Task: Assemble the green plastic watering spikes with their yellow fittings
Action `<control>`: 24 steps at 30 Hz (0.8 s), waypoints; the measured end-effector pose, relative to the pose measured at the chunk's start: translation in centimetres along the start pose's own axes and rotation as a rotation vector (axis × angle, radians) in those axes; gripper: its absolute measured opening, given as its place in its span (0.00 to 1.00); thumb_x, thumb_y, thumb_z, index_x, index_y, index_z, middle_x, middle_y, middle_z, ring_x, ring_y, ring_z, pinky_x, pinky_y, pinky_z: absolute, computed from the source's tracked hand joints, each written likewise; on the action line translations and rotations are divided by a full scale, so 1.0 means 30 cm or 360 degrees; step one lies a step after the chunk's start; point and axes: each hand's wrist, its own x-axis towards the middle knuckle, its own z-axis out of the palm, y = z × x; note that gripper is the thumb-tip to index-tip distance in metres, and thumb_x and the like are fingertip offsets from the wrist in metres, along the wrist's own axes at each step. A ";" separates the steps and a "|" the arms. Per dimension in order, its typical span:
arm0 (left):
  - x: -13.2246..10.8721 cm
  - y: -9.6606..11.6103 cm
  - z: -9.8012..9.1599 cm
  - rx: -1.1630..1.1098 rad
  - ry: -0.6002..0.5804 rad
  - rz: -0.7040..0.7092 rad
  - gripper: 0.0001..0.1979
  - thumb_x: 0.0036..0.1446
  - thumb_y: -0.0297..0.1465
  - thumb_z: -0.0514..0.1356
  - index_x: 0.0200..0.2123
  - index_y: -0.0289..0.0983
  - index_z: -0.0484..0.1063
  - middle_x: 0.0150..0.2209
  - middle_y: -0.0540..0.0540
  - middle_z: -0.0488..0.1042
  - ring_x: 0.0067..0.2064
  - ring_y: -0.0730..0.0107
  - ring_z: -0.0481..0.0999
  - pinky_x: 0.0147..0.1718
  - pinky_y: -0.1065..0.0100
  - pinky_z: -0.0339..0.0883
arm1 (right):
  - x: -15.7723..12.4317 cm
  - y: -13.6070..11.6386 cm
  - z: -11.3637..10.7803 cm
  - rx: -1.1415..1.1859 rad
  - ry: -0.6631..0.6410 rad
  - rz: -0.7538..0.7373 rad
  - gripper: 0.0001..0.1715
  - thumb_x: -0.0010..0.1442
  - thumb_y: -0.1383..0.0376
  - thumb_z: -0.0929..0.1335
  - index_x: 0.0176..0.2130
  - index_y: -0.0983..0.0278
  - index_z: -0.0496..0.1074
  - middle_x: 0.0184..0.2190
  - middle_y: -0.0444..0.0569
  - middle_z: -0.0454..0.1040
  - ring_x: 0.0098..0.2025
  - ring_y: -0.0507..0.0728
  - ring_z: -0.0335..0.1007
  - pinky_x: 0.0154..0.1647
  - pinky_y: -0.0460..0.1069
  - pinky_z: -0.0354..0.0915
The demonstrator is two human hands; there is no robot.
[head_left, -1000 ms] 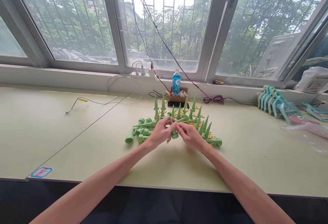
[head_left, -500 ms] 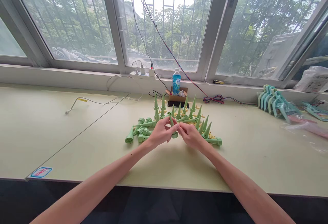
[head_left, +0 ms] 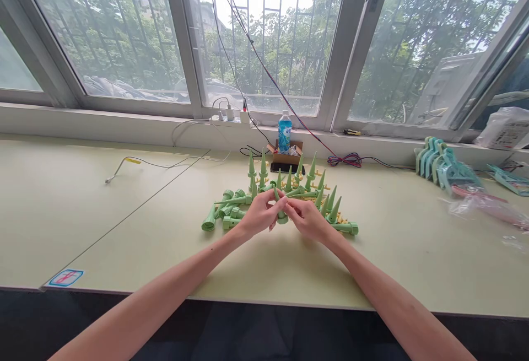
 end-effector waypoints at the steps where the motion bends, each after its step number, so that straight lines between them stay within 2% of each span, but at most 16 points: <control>1: 0.000 0.003 0.000 -0.0005 -0.0004 0.0000 0.14 0.58 0.41 0.59 0.33 0.35 0.65 0.23 0.55 0.64 0.14 0.82 0.63 0.12 0.75 0.60 | 0.000 -0.002 0.000 0.0008 0.0003 -0.0005 0.23 0.68 0.54 0.57 0.25 0.63 0.58 0.20 0.40 0.53 0.22 0.49 0.46 0.24 0.46 0.46; 8: 0.001 0.004 0.000 -0.0051 -0.0023 0.0009 0.15 0.58 0.42 0.59 0.33 0.35 0.65 0.27 0.52 0.68 0.14 0.81 0.64 0.11 0.74 0.60 | -0.001 -0.010 -0.003 0.0049 -0.0019 -0.0010 0.22 0.67 0.54 0.59 0.26 0.64 0.59 0.19 0.39 0.53 0.22 0.48 0.45 0.23 0.45 0.45; 14: 0.001 0.000 -0.002 -0.0053 -0.0031 0.0016 0.16 0.58 0.44 0.58 0.32 0.35 0.65 0.26 0.52 0.68 0.15 0.81 0.63 0.11 0.75 0.60 | -0.003 -0.014 -0.006 0.0046 -0.0027 -0.0014 0.21 0.67 0.53 0.59 0.28 0.64 0.62 0.20 0.39 0.55 0.22 0.48 0.46 0.23 0.45 0.46; 24: 0.000 0.004 -0.002 -0.0012 -0.0043 0.0010 0.16 0.58 0.43 0.58 0.32 0.35 0.65 0.24 0.53 0.65 0.14 0.81 0.63 0.12 0.75 0.60 | -0.005 -0.004 -0.002 0.0021 -0.0073 -0.0005 0.19 0.66 0.55 0.60 0.28 0.64 0.62 0.20 0.39 0.55 0.21 0.48 0.45 0.22 0.45 0.46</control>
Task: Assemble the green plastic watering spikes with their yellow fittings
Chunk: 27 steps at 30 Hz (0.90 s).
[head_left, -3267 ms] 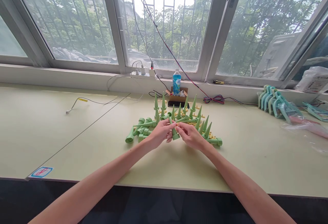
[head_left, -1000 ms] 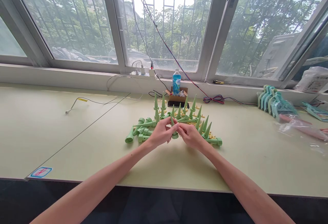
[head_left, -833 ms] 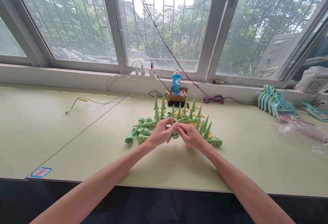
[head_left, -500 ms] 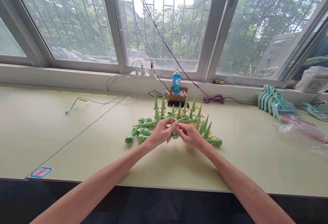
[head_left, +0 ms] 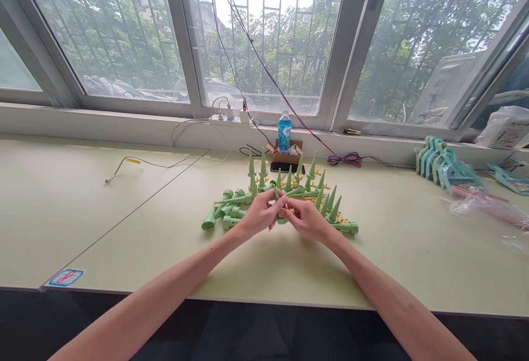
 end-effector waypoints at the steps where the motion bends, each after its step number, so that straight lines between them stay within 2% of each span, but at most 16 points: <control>1: 0.000 -0.001 0.000 0.0010 -0.0002 0.0000 0.15 0.58 0.43 0.58 0.32 0.35 0.65 0.24 0.54 0.65 0.14 0.81 0.63 0.12 0.75 0.60 | 0.000 0.002 0.001 -0.0004 -0.0006 0.0001 0.19 0.66 0.55 0.60 0.28 0.64 0.62 0.20 0.39 0.54 0.21 0.48 0.45 0.22 0.45 0.45; 8: 0.000 -0.011 -0.005 0.0064 -0.0034 -0.0012 0.15 0.58 0.42 0.58 0.32 0.35 0.65 0.25 0.52 0.68 0.14 0.81 0.63 0.12 0.75 0.60 | 0.000 0.004 -0.002 -0.0051 -0.0064 0.0002 0.20 0.66 0.54 0.60 0.27 0.63 0.61 0.19 0.39 0.55 0.21 0.48 0.46 0.23 0.45 0.47; 18: -0.003 -0.013 -0.002 0.0091 -0.0052 0.0011 0.15 0.59 0.43 0.56 0.32 0.35 0.64 0.26 0.52 0.68 0.15 0.81 0.64 0.11 0.75 0.59 | -0.002 0.007 -0.004 -0.0069 -0.0135 0.0004 0.19 0.67 0.55 0.59 0.30 0.64 0.66 0.21 0.41 0.62 0.21 0.48 0.49 0.23 0.45 0.50; 27: 0.000 -0.013 0.000 0.0080 0.0026 -0.0002 0.16 0.58 0.43 0.58 0.32 0.35 0.64 0.26 0.52 0.69 0.13 0.81 0.63 0.11 0.75 0.59 | 0.003 0.010 0.000 -0.0102 -0.0079 -0.0032 0.21 0.67 0.55 0.59 0.28 0.64 0.64 0.19 0.40 0.58 0.21 0.48 0.48 0.23 0.46 0.48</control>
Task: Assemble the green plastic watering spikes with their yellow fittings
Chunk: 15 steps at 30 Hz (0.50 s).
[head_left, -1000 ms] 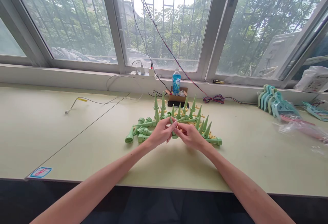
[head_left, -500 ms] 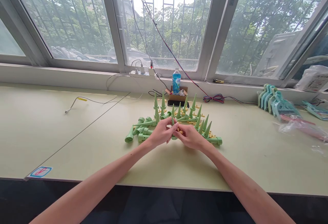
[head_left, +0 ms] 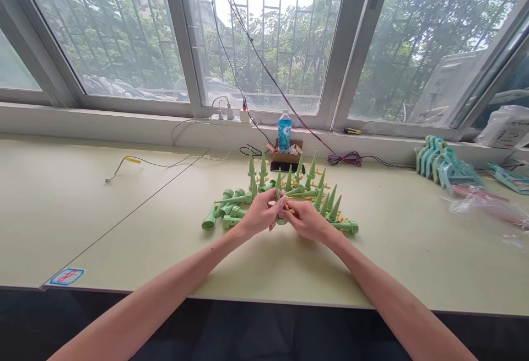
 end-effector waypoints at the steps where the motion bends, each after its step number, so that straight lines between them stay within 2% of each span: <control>1: 0.000 -0.002 0.000 0.0005 0.0009 0.0003 0.16 0.58 0.43 0.58 0.32 0.35 0.64 0.26 0.52 0.69 0.13 0.81 0.63 0.11 0.75 0.59 | 0.001 0.002 0.001 -0.0008 0.0008 -0.0002 0.21 0.67 0.54 0.58 0.27 0.64 0.64 0.19 0.40 0.58 0.21 0.48 0.48 0.23 0.46 0.48; 7: -0.001 -0.011 0.003 0.0021 0.0023 0.0047 0.17 0.59 0.45 0.55 0.32 0.36 0.64 0.26 0.52 0.69 0.13 0.82 0.63 0.10 0.75 0.58 | 0.004 0.013 0.009 -0.0060 0.0033 0.0031 0.25 0.67 0.53 0.58 0.23 0.63 0.57 0.18 0.40 0.54 0.20 0.48 0.46 0.22 0.46 0.45; 15: 0.003 -0.004 0.007 0.0025 0.0070 0.0014 0.17 0.59 0.45 0.55 0.31 0.37 0.64 0.23 0.54 0.66 0.13 0.82 0.60 0.10 0.75 0.57 | 0.005 0.009 0.009 -0.0062 0.0076 0.0055 0.26 0.66 0.51 0.59 0.22 0.62 0.51 0.18 0.39 0.51 0.21 0.49 0.44 0.22 0.46 0.45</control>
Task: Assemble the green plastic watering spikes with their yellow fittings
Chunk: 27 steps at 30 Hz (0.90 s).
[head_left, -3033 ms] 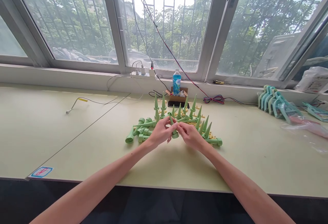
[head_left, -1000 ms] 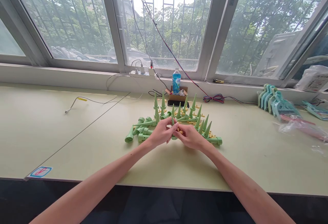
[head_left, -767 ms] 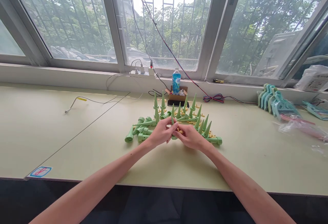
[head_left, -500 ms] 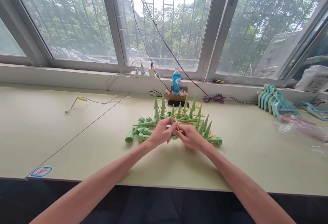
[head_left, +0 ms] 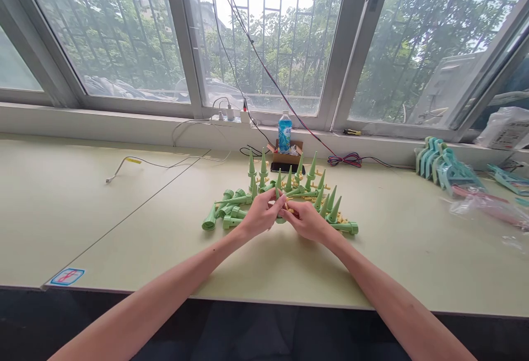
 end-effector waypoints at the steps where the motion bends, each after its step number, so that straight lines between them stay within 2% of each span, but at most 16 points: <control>1: 0.001 0.000 0.000 0.0012 0.0015 -0.0008 0.17 0.59 0.45 0.55 0.31 0.37 0.64 0.22 0.54 0.66 0.13 0.82 0.60 0.10 0.75 0.57 | 0.000 -0.002 -0.001 -0.0006 0.0015 -0.0003 0.26 0.66 0.52 0.59 0.23 0.62 0.51 0.18 0.39 0.52 0.21 0.49 0.44 0.22 0.46 0.45; 12: 0.002 0.003 -0.008 0.0148 0.0187 0.0010 0.16 0.59 0.45 0.55 0.31 0.37 0.64 0.22 0.53 0.67 0.14 0.82 0.59 0.12 0.75 0.55 | 0.001 0.002 0.001 -0.0028 0.0118 0.0009 0.24 0.67 0.52 0.58 0.24 0.61 0.53 0.18 0.39 0.54 0.20 0.49 0.46 0.22 0.47 0.47; 22: -0.006 0.010 -0.003 0.0252 0.0158 0.0103 0.16 0.61 0.45 0.53 0.33 0.37 0.65 0.26 0.52 0.70 0.17 0.82 0.60 0.15 0.76 0.55 | 0.001 0.006 0.000 0.0025 0.0071 0.0015 0.24 0.68 0.53 0.56 0.24 0.62 0.51 0.19 0.40 0.54 0.21 0.49 0.46 0.24 0.46 0.47; 27: -0.010 0.009 -0.003 0.0328 0.0152 0.0167 0.15 0.62 0.43 0.53 0.35 0.37 0.66 0.27 0.50 0.73 0.22 0.78 0.65 0.20 0.76 0.58 | 0.000 0.007 -0.002 0.0012 0.0060 0.0037 0.25 0.68 0.52 0.56 0.24 0.62 0.52 0.19 0.40 0.55 0.22 0.49 0.48 0.24 0.46 0.47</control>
